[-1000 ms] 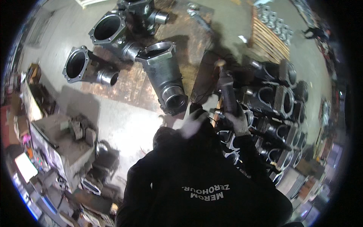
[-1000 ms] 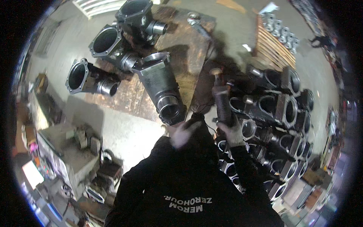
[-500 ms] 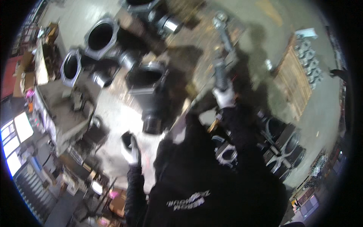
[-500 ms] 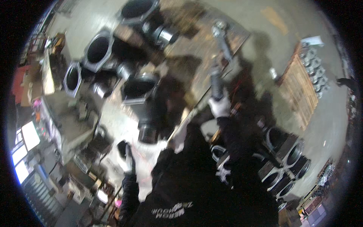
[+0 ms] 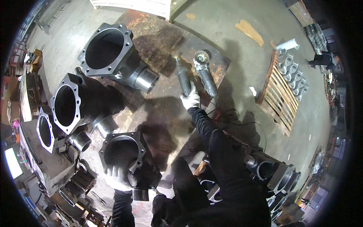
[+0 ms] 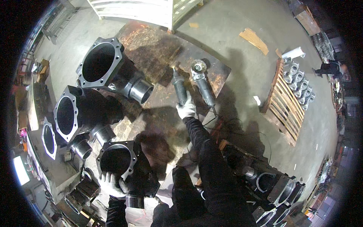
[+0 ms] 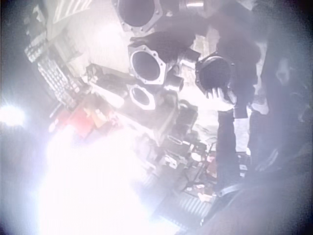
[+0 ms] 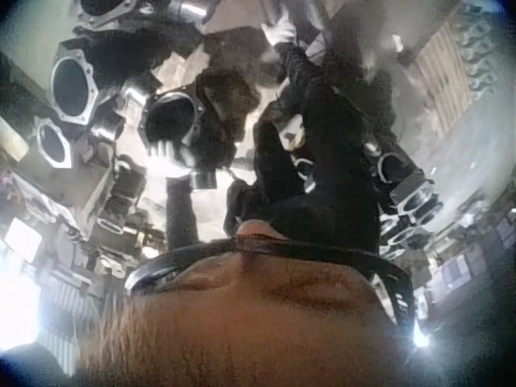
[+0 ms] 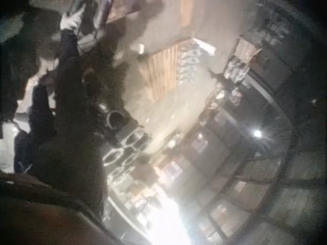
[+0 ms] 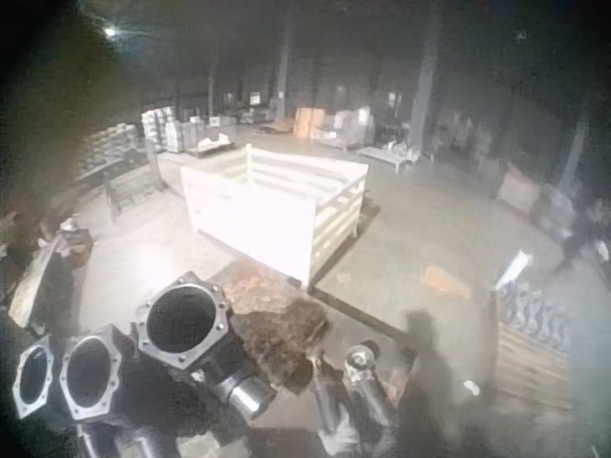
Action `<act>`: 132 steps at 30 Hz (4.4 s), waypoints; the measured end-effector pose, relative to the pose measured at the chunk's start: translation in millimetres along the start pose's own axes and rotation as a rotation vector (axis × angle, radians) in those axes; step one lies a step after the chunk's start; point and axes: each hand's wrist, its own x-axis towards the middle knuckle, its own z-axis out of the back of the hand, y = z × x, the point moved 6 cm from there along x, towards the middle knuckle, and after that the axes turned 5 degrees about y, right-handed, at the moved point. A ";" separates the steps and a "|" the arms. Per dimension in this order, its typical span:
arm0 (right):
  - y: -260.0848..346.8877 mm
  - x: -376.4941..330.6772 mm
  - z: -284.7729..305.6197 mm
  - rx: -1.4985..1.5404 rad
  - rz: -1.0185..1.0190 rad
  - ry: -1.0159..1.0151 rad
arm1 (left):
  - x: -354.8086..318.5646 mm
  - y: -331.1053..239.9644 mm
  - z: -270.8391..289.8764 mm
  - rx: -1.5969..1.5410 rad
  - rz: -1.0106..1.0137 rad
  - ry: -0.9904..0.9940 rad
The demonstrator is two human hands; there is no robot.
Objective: The person uses an angle grinder to smooth the edges of black metal pipe fittings on a wooden workbench. They reposition the parts between grinding, then place finished pieces onto a nearby pallet with other similar parts.
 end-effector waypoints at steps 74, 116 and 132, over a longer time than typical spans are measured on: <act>47.2 -986.3 38.5 -0.361 -0.002 -0.584 | -778.5 407.0 83.5 -0.850 0.746 0.443; 101.5 -892.3 32.8 -0.604 0.293 -0.587 | -915.3 462.6 -12.1 -1.103 1.364 -0.026; 103.6 -742.3 83.5 -0.423 0.429 -0.396 | -702.4 343.9 -42.6 -1.098 0.928 0.245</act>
